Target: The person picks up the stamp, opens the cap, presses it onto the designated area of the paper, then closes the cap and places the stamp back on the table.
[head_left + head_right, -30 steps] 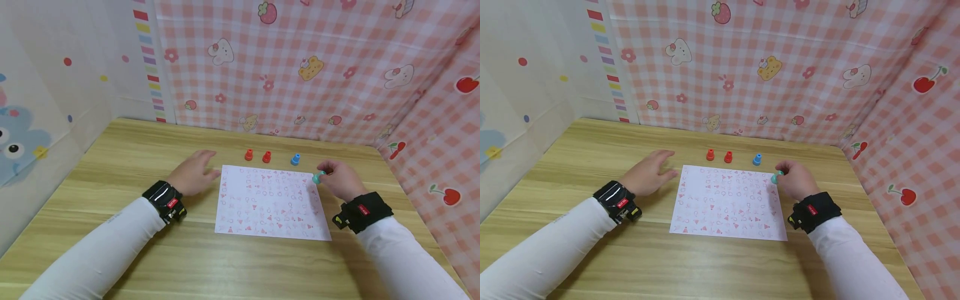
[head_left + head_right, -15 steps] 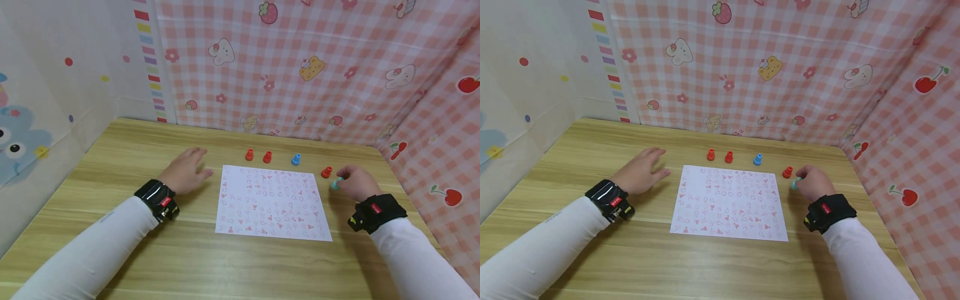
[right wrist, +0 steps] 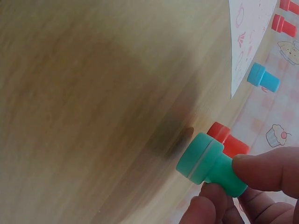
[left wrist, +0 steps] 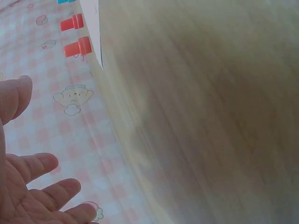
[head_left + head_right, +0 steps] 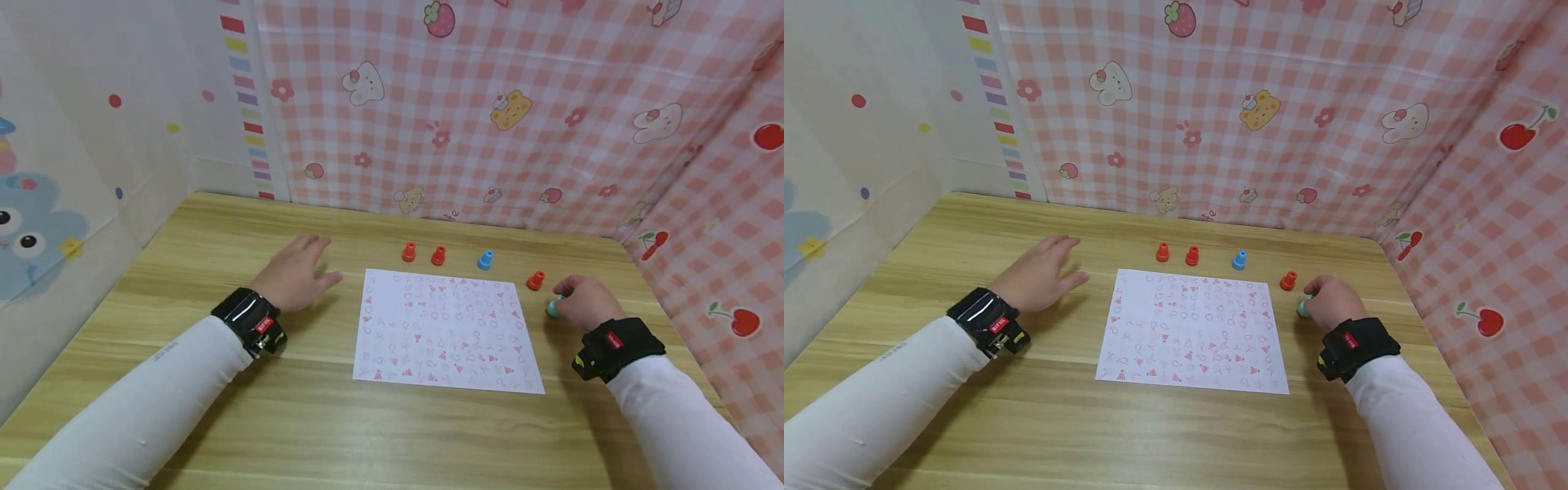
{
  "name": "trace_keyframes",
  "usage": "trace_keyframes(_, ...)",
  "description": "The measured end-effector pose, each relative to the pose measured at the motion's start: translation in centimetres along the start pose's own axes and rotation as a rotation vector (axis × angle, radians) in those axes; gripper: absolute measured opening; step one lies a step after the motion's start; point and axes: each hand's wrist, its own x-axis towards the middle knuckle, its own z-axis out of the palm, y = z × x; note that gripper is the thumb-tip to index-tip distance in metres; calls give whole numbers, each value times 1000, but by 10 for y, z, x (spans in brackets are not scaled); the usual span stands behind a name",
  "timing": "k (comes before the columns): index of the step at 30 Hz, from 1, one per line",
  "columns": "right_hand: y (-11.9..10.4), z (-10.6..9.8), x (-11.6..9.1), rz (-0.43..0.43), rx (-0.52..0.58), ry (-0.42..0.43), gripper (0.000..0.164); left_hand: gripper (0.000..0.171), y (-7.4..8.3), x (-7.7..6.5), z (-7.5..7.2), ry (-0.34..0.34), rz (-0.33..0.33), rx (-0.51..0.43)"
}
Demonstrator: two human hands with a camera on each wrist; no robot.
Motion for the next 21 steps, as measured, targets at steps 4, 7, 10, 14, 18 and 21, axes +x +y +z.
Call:
trace_keyframes(4, 0, 1, 1, -13, -5, -5, 39, 83, 0, 0, -1, -7, -19, 9)
trace_keyframes(7, 0, 2, 2, -9, 1, -14, 39, 82, 0, -1, -1, -9, -29, 14)
trace_keyframes(10, -1, 3, 3, -1, 14, -25, 39, 79, 1, -1, -1, -7, -36, 12)
trace_keyframes(14, -1, 3, 5, -6, 17, -30, 39, 77, 1, -1, 0, -4, -41, 11)
trace_keyframes(18, 0, 4, 7, -13, 12, -31, 39, 79, 1, -1, 0, -2, -46, 16)
trace_keyframes(21, -1, 3, 7, -13, 14, -49, 39, 80, 1, -1, 0, -4, -46, 24)
